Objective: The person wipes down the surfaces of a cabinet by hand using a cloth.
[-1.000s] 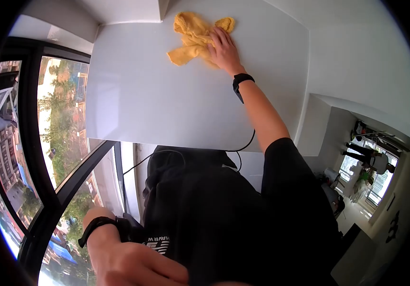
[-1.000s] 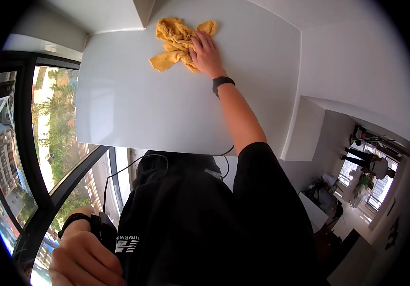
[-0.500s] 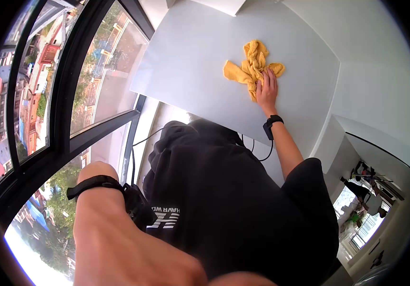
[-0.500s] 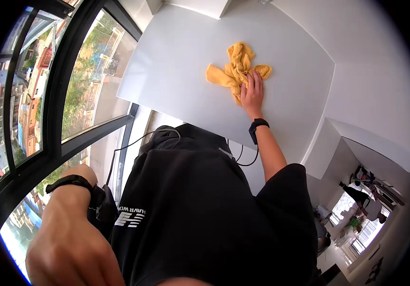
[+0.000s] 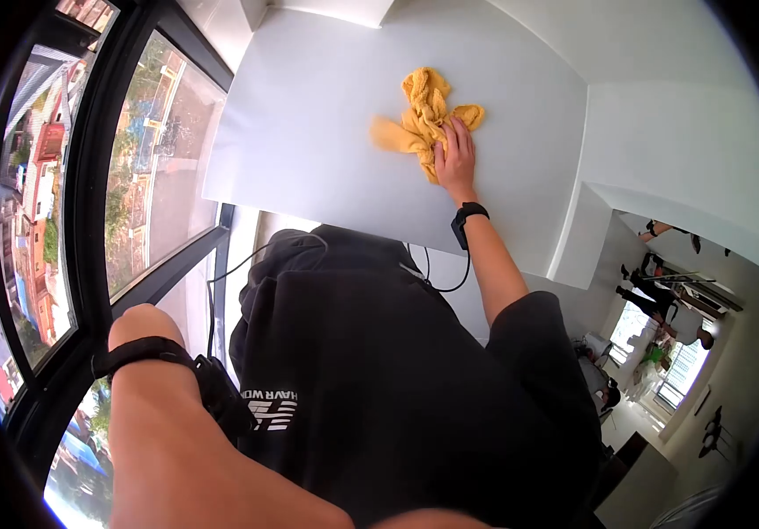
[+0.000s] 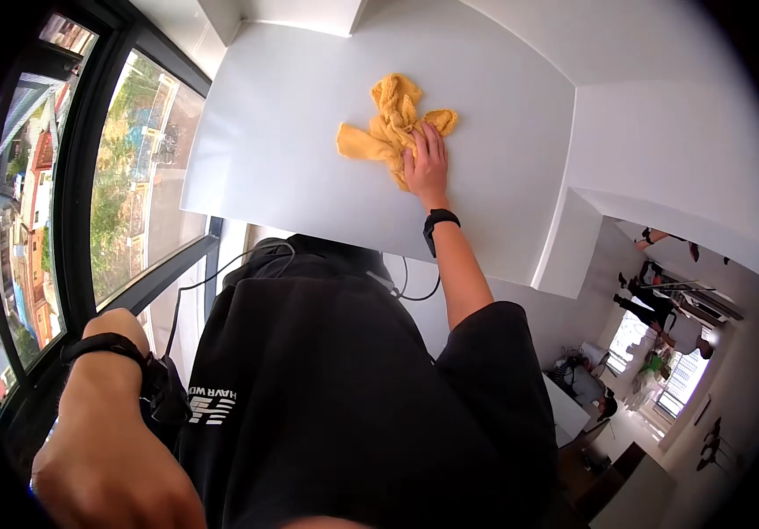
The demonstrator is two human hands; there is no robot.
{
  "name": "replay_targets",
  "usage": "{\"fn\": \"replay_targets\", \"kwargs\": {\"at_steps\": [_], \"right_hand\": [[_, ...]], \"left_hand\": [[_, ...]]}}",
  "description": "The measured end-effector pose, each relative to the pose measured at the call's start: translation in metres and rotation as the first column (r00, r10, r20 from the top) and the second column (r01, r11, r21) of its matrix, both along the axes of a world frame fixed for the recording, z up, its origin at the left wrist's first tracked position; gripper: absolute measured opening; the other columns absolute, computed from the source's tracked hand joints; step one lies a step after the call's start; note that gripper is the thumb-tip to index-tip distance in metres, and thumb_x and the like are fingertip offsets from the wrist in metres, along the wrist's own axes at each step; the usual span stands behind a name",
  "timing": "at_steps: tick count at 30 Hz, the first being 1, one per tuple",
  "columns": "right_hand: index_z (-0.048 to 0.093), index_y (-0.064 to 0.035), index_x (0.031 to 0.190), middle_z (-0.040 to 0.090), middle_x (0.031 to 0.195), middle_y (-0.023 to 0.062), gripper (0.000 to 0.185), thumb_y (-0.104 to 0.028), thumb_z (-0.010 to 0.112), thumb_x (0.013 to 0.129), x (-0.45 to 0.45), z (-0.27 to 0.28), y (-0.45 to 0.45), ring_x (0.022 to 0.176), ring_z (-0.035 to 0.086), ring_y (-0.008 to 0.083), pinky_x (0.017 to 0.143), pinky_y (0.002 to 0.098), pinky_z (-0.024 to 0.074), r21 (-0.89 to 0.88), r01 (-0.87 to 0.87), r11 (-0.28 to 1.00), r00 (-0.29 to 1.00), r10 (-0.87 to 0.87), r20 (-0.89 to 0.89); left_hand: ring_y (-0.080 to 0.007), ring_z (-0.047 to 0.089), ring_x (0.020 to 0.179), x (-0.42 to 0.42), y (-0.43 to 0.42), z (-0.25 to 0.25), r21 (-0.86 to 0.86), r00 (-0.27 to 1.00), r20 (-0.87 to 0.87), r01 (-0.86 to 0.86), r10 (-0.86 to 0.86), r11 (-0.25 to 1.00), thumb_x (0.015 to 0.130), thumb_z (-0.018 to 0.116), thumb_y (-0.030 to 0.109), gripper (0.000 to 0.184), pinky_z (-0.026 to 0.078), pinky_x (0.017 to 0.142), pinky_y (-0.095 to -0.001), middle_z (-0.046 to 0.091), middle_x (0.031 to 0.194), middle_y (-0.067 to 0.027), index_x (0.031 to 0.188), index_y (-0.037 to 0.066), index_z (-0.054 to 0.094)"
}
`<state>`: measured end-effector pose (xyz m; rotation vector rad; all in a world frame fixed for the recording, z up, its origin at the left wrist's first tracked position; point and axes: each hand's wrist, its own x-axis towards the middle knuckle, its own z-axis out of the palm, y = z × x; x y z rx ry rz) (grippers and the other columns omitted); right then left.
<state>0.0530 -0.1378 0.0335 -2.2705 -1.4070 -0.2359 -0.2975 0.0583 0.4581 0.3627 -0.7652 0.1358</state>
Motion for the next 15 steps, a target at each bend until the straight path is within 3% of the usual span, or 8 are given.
{"fn": "replay_targets", "kwargs": {"at_steps": [5, 11, 13, 15], "right_hand": [[0.059, -0.0028, 0.133, 0.050, 0.149, 0.0158, 0.042, -0.015, 0.063, 0.094, -0.008, 0.010, 0.004, 0.141, 0.046, 0.0364, 0.116, 0.0495, 0.0380, 0.007, 0.012, 1.000, 1.000, -0.012, -0.018], [0.060, -0.0030, 0.132, 0.054, 0.146, 0.0162, 0.039, -0.015, 0.062, 0.095, -0.011, 0.005, 0.005, 0.139, 0.049, 0.0365, 0.115, 0.0491, 0.0389, -0.003, 0.024, 1.000, 1.000, -0.024, 0.009], [0.060, -0.0031, 0.132, 0.053, 0.147, 0.0161, 0.039, -0.016, 0.062, 0.095, -0.009, 0.008, 0.007, 0.139, 0.048, 0.0366, 0.114, 0.0491, 0.0393, 0.013, 0.012, 1.000, 1.000, -0.013, 0.005], [0.060, -0.0037, 0.132, 0.053, 0.148, 0.0158, 0.039, -0.017, 0.061, 0.096, -0.008, 0.011, 0.006, 0.140, 0.048, 0.0366, 0.114, 0.0492, 0.0394, 0.021, 0.001, 1.000, 1.000, -0.001, 0.005]], "left_hand": [[-0.0220, 0.055, 0.049, 0.006, 0.015, 0.010, 0.189, 0.998, -0.001, 0.055, -0.056, 0.980, 0.094, 0.058, 0.011, 0.031, 0.044, 0.043, -0.0338, 0.052, 0.063, -0.0058, 0.064, 0.006, 0.056], [-0.0214, 0.055, 0.049, -0.004, 0.029, -0.009, 0.269, 0.996, 0.014, 0.078, -0.085, 0.960, 0.095, 0.057, 0.010, 0.031, 0.043, 0.043, -0.0341, 0.052, 0.063, -0.0070, 0.065, 0.004, 0.057], [-0.0215, 0.055, 0.049, -0.005, 0.031, -0.002, 0.164, 0.998, 0.053, 0.031, -0.040, 0.986, 0.097, 0.056, 0.010, 0.030, 0.043, 0.043, -0.0341, 0.052, 0.063, -0.0083, 0.069, 0.002, 0.060], [-0.0222, 0.055, 0.049, -0.009, 0.015, 0.003, -0.103, 0.999, 0.021, -0.034, 0.036, 0.994, 0.100, 0.054, 0.011, 0.028, 0.042, 0.043, -0.0340, 0.054, 0.063, -0.0106, 0.076, 0.000, 0.062]]}}
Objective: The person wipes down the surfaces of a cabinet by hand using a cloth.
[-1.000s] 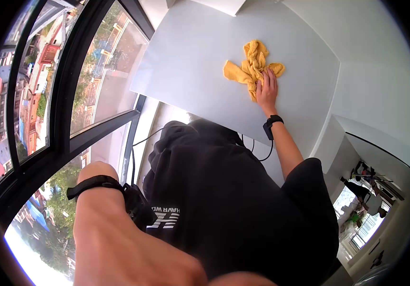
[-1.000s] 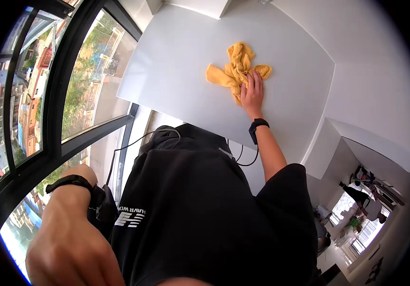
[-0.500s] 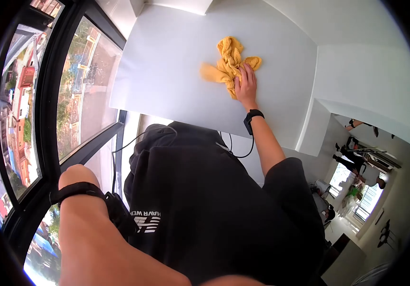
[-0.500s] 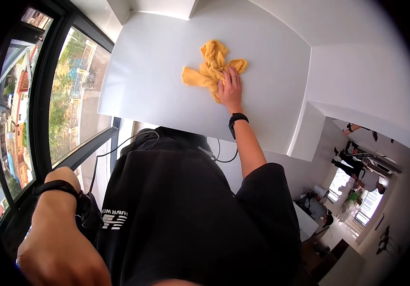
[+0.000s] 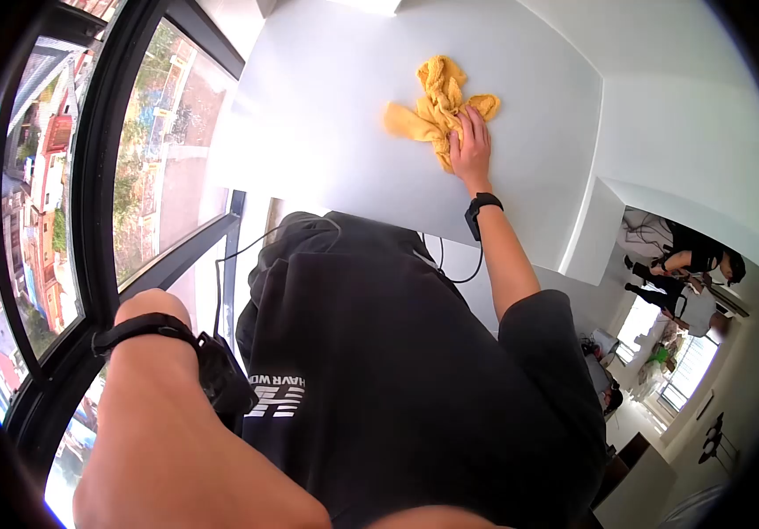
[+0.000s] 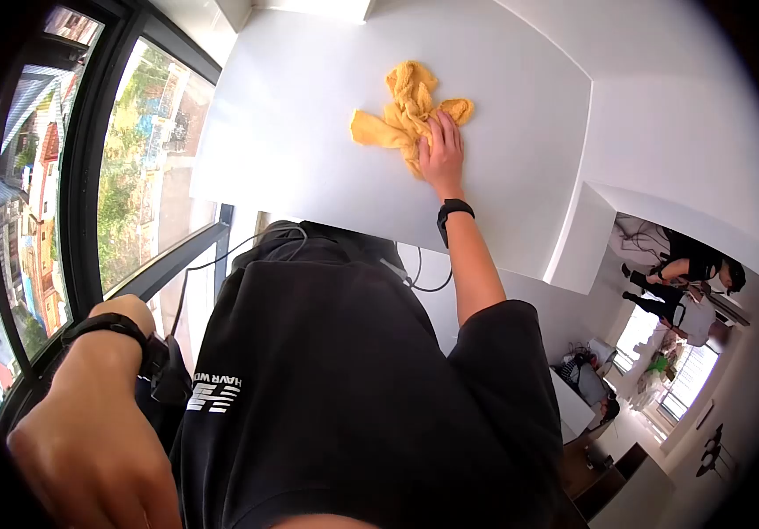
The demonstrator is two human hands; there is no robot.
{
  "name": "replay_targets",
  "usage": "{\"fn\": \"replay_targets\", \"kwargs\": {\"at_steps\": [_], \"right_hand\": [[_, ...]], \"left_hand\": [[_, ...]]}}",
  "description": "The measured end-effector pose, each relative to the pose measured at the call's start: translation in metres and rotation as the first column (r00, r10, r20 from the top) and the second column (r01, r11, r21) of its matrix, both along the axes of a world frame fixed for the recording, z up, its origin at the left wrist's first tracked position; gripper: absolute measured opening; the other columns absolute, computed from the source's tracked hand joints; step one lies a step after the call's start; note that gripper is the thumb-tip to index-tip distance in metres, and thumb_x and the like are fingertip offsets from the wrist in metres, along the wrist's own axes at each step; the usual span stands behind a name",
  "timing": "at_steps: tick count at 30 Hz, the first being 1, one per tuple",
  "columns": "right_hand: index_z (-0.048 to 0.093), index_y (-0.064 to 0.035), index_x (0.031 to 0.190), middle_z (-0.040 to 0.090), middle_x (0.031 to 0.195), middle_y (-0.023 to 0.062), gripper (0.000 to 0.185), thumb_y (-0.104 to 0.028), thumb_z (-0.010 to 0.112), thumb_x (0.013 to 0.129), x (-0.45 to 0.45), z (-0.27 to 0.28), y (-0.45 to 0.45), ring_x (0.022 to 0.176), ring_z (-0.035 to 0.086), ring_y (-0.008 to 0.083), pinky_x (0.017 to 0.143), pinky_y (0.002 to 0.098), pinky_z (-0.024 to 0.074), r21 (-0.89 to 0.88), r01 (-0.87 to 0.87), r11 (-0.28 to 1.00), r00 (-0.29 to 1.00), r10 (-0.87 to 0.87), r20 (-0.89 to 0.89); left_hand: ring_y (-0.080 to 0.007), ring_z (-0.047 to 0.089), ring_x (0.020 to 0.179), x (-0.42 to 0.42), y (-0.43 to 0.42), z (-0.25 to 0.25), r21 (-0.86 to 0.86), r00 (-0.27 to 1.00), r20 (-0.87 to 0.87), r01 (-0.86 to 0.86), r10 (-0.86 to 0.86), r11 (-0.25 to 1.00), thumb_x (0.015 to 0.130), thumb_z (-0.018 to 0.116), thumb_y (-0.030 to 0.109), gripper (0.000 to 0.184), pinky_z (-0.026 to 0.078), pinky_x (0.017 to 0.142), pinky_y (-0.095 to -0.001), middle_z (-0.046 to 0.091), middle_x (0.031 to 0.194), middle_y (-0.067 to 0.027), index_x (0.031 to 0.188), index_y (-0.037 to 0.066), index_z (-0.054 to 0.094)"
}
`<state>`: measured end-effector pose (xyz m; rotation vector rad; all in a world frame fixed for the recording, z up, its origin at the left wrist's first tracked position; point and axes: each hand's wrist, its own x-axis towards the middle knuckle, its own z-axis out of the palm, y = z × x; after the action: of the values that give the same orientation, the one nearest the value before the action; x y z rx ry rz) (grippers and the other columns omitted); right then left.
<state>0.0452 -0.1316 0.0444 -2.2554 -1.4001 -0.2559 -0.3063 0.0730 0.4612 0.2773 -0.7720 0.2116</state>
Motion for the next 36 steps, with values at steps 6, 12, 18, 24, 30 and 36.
{"fn": "replay_targets", "kwargs": {"at_steps": [6, 12, 18, 24, 30, 36], "right_hand": [[0.059, -0.0032, 0.133, 0.052, 0.149, 0.0154, 0.039, -0.016, 0.061, 0.097, -0.001, 0.000, 0.002, 0.139, 0.048, 0.0364, 0.115, 0.0486, 0.0390, -0.016, 0.009, 1.000, 1.000, -0.009, 0.003], [0.059, -0.0045, 0.134, 0.050, 0.150, 0.0152, 0.041, -0.017, 0.062, 0.095, -0.006, -0.004, -0.007, 0.141, 0.046, 0.0359, 0.115, 0.0498, 0.0382, -0.015, 0.005, 1.000, 1.000, -0.005, -0.007], [0.060, -0.0026, 0.131, 0.051, 0.147, 0.0165, 0.039, -0.016, 0.062, 0.095, -0.004, -0.010, 0.000, 0.139, 0.047, 0.0369, 0.114, 0.0506, 0.0388, 0.002, 0.001, 1.000, 1.000, -0.001, 0.011], [0.060, -0.0050, 0.132, 0.054, 0.145, 0.0152, 0.039, -0.017, 0.062, 0.095, 0.002, -0.010, 0.011, 0.137, 0.050, 0.0360, 0.114, 0.0487, 0.0401, 0.017, 0.016, 1.000, 0.999, -0.017, 0.036], [0.060, -0.0058, 0.133, 0.053, 0.147, 0.0137, 0.040, -0.018, 0.063, 0.095, 0.003, -0.011, 0.004, 0.139, 0.048, 0.0342, 0.114, 0.0485, 0.0396, 0.007, 0.015, 1.000, 1.000, -0.015, 0.006], [0.060, -0.0058, 0.133, 0.052, 0.148, 0.0143, 0.041, -0.018, 0.063, 0.094, 0.003, -0.010, -0.001, 0.140, 0.047, 0.0348, 0.115, 0.0492, 0.0388, -0.009, 0.011, 1.000, 1.000, -0.011, 0.005]], "left_hand": [[-0.0254, 0.056, 0.048, -0.030, -0.029, 0.023, -0.351, 0.945, -0.267, 0.085, -0.187, 0.933, 0.104, 0.053, 0.012, 0.027, 0.044, 0.044, -0.0343, 0.060, 0.067, -0.0143, 0.086, -0.002, 0.067], [-0.0253, 0.058, 0.050, -0.014, -0.039, -0.001, -0.072, 0.983, -0.135, 0.118, -0.127, 0.990, 0.103, 0.054, 0.012, 0.024, 0.044, 0.044, -0.0343, 0.061, 0.068, -0.0140, 0.090, -0.003, 0.067], [-0.0249, 0.059, 0.051, -0.014, -0.026, -0.016, 0.184, 0.982, -0.133, 0.157, -0.134, 0.970, 0.103, 0.055, 0.011, 0.021, 0.045, 0.044, -0.0340, 0.062, 0.070, -0.0142, 0.095, -0.005, 0.067], [-0.0244, 0.061, 0.052, -0.008, -0.013, -0.011, 0.322, 0.987, -0.133, 0.133, -0.095, 0.937, 0.103, 0.056, 0.011, 0.020, 0.045, 0.044, -0.0337, 0.063, 0.071, -0.0143, 0.101, -0.006, 0.067], [-0.0239, 0.062, 0.053, -0.028, -0.043, 0.009, -0.231, 0.945, -0.319, 0.002, -0.078, 0.973, 0.102, 0.057, 0.011, 0.021, 0.045, 0.044, -0.0334, 0.065, 0.073, -0.0144, 0.106, -0.008, 0.067], [-0.0229, 0.061, 0.052, -0.020, -0.057, 0.011, -0.267, 0.954, -0.300, -0.085, 0.001, 0.960, 0.102, 0.058, 0.010, 0.022, 0.045, 0.043, -0.0334, 0.063, 0.071, -0.0129, 0.112, -0.007, 0.067]]}}
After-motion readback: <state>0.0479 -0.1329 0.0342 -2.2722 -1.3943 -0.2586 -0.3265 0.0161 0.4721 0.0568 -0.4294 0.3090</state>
